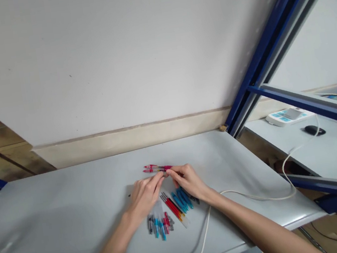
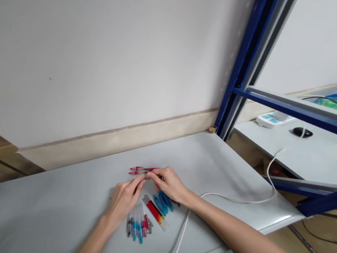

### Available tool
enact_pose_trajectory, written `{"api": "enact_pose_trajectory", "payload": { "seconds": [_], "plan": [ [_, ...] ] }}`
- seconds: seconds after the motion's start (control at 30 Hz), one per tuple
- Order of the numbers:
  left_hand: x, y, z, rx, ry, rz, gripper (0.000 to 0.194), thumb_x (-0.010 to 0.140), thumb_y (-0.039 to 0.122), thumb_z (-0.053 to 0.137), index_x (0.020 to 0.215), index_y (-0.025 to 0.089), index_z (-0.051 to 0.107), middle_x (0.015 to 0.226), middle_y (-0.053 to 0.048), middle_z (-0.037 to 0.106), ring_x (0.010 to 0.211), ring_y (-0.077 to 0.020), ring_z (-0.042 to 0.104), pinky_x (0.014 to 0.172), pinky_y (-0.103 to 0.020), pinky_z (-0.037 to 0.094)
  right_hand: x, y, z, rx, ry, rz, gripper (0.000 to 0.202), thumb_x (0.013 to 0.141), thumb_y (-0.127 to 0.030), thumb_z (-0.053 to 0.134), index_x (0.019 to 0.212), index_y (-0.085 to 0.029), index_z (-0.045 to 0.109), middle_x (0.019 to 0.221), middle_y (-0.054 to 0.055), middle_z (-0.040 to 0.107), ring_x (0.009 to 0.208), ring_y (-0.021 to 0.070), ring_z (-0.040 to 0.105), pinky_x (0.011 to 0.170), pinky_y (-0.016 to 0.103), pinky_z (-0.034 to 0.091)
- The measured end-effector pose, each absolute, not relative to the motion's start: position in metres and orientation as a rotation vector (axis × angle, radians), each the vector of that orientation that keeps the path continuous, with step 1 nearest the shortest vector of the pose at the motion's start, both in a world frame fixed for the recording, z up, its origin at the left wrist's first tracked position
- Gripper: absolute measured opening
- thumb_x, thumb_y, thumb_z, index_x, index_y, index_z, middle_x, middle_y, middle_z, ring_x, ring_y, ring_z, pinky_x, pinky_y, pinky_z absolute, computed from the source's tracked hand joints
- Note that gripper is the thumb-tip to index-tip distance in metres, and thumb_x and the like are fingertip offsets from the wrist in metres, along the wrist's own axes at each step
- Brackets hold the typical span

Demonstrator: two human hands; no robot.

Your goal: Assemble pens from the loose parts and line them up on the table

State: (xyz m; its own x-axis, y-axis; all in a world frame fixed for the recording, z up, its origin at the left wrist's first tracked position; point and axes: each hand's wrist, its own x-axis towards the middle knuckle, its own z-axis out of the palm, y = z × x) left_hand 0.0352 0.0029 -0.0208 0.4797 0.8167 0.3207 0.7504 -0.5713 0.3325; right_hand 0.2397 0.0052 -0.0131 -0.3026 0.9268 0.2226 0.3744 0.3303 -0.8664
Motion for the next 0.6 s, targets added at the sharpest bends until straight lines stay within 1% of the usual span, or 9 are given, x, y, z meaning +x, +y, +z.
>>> {"api": "enact_pose_trajectory", "payload": {
  "seconds": [0.07, 0.2, 0.27, 0.33, 0.43, 0.5, 0.6],
  "plan": [
    [0.034, 0.004, -0.021, 2.567, 1.38, 0.668, 0.029, 0.107, 0.035, 0.037, 0.119, 0.028, 0.062, 0.091, 0.0, 0.077, 0.079, -0.0187, 0.073, 0.066, -0.026, 0.043, 0.24, 0.005, -0.012, -1.159, -1.835, 0.921, 0.048, 0.103, -0.044, 0.047, 0.066, -0.016, 0.059, 0.051, -0.004, 0.049, 0.047, 0.0091, 0.038, 0.051, 0.022, 0.031],
    [0.032, 0.006, -0.021, 2.535, 1.377, 0.665, 0.025, 0.107, 0.032, 0.038, 0.116, 0.028, 0.061, 0.096, 0.0, 0.076, 0.082, -0.0187, 0.073, 0.068, -0.026, 0.044, 0.244, 0.002, -0.003, -1.111, -1.914, 0.905, 0.034, 0.1, -0.037, 0.054, 0.076, -0.016, 0.066, 0.056, -0.004, 0.053, 0.052, 0.0102, 0.043, 0.056, 0.022, 0.036],
    [0.032, 0.006, -0.022, 2.516, 1.364, 0.674, 0.025, 0.107, 0.031, 0.037, 0.113, 0.027, 0.061, 0.096, 0.0, 0.075, 0.082, -0.0182, 0.072, 0.069, -0.026, 0.044, 0.246, 0.0, 0.002, -1.035, -2.077, 0.939, 0.025, 0.096, -0.034, 0.061, 0.08, -0.016, 0.07, 0.063, -0.003, 0.059, 0.057, 0.0107, 0.047, 0.06, 0.022, 0.038],
    [0.032, 0.007, -0.023, 2.499, 1.353, 0.69, 0.024, 0.106, 0.031, 0.037, 0.11, 0.027, 0.06, 0.096, 0.0, 0.074, 0.082, -0.0179, 0.071, 0.07, -0.026, 0.045, 0.248, -0.002, 0.006, -0.919, -2.274, 0.983, 0.016, 0.09, -0.032, 0.071, 0.086, -0.018, 0.073, 0.074, -0.001, 0.065, 0.066, 0.0121, 0.054, 0.066, 0.022, 0.041],
    [0.033, 0.008, -0.024, 2.474, 1.365, 0.697, 0.024, 0.106, 0.031, 0.036, 0.109, 0.026, 0.059, 0.096, 0.0, 0.073, 0.08, -0.0179, 0.07, 0.071, -0.027, 0.046, 0.249, -0.006, 0.008, -0.787, -2.483, 0.975, 0.019, 0.082, -0.035, 0.081, 0.092, -0.02, 0.075, 0.088, 0.001, 0.067, 0.082, 0.0154, 0.059, 0.075, 0.023, 0.043],
    [0.034, 0.008, -0.023, 2.47, 1.377, 0.686, 0.025, 0.106, 0.032, 0.035, 0.107, 0.025, 0.059, 0.095, -0.001, 0.072, 0.079, -0.0182, 0.069, 0.07, -0.027, 0.046, 0.246, -0.009, 0.006, -0.742, -2.58, 0.952, 0.022, 0.08, -0.036, 0.083, 0.094, -0.021, 0.075, 0.089, 0.002, 0.065, 0.088, 0.0171, 0.058, 0.077, 0.024, 0.043],
    [0.034, 0.008, -0.022, 2.483, 1.389, 0.664, 0.027, 0.106, 0.032, 0.035, 0.106, 0.025, 0.061, 0.094, -0.002, 0.072, 0.08, -0.0188, 0.069, 0.07, -0.028, 0.046, 0.242, -0.014, 0.0, -0.722, -2.693, 0.894, 0.024, 0.078, -0.035, 0.084, 0.094, -0.02, 0.074, 0.089, 0.002, 0.062, 0.092, 0.0193, 0.056, 0.081, 0.027, 0.043]
  ]
}}
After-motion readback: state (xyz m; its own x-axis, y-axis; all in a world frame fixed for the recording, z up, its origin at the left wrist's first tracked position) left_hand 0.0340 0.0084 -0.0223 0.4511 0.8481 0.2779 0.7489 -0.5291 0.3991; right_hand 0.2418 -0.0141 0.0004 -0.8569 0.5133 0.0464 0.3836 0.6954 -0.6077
